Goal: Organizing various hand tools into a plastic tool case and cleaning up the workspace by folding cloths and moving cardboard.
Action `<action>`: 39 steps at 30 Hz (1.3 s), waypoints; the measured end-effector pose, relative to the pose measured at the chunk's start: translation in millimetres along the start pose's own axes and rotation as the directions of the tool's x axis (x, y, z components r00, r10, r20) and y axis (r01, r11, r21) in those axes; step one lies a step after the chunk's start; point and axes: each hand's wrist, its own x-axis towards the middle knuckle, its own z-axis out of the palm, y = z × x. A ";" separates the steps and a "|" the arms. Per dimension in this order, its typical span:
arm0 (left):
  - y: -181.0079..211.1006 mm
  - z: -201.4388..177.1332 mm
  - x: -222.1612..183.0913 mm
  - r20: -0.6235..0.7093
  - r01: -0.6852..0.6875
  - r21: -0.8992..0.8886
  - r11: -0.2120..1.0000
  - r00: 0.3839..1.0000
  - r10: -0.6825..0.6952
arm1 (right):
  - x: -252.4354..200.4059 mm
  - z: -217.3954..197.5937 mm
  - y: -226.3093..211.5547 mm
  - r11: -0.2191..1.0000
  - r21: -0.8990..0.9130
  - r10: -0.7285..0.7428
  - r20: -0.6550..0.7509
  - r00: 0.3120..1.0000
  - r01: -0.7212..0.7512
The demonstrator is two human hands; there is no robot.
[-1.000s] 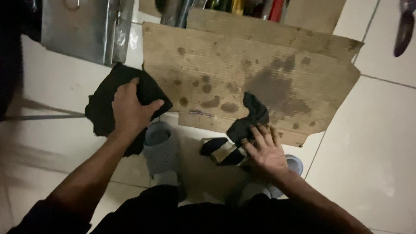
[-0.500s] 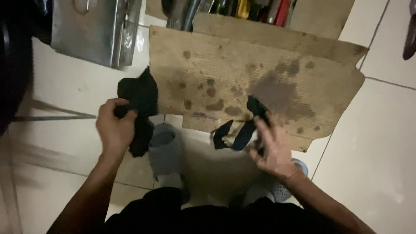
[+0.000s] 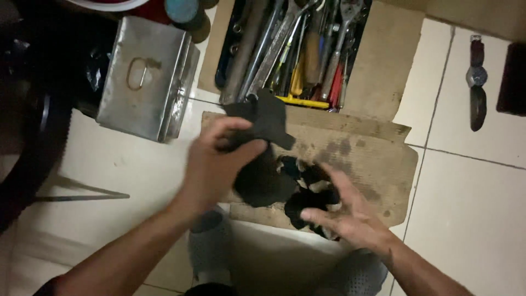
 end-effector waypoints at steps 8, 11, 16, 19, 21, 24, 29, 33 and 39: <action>7.7 40.5 4.5 0.479 0.506 -0.598 0.621 0.847 -0.230 | 27.9 4.5 -8.9 0.845 0.401 -0.324 -0.142 0.935 0.354; -26.8 24.7 29.2 0.525 0.580 -0.589 0.563 0.804 -0.278 | 26.1 -14.4 -27.1 0.852 0.415 -0.307 -0.097 0.947 0.319; -6.2 1.4 36.8 0.188 0.107 -0.552 0.827 0.982 -0.002 | 41.0 -41.4 -53.7 0.885 0.308 -0.296 -0.210 0.932 0.350; -3.0 8.3 46.4 -0.035 -0.172 -0.576 0.799 0.982 0.186 | 49.7 -60.4 -67.3 0.899 0.048 -0.401 -0.311 0.862 0.435; 4.5 5.2 52.7 -0.119 -0.265 -0.537 0.801 0.964 0.239 | 52.2 -72.1 -72.6 0.881 -0.116 -0.468 -0.359 0.807 0.459; 10.7 -14.4 64.9 -0.053 -0.257 -0.455 0.853 0.964 0.262 | 53.7 -80.6 -75.2 0.706 -0.457 -0.704 -0.370 0.606 0.541; -0.1 -44.1 84.8 0.192 0.005 -0.221 0.975 0.981 0.039 | 59.1 -77.0 -78.1 0.725 -0.456 -0.662 -0.252 0.706 0.517; 9.0 -44.8 82.5 0.286 0.099 -0.259 0.961 0.958 -0.021 | 62.1 -82.3 -81.8 0.885 -0.239 -0.461 -0.337 0.821 0.399; 35.1 -20.7 48.8 0.152 -0.172 -0.085 0.981 0.971 0.183 | 41.5 -76.7 -111.3 0.932 -0.002 -0.359 -0.127 0.925 0.362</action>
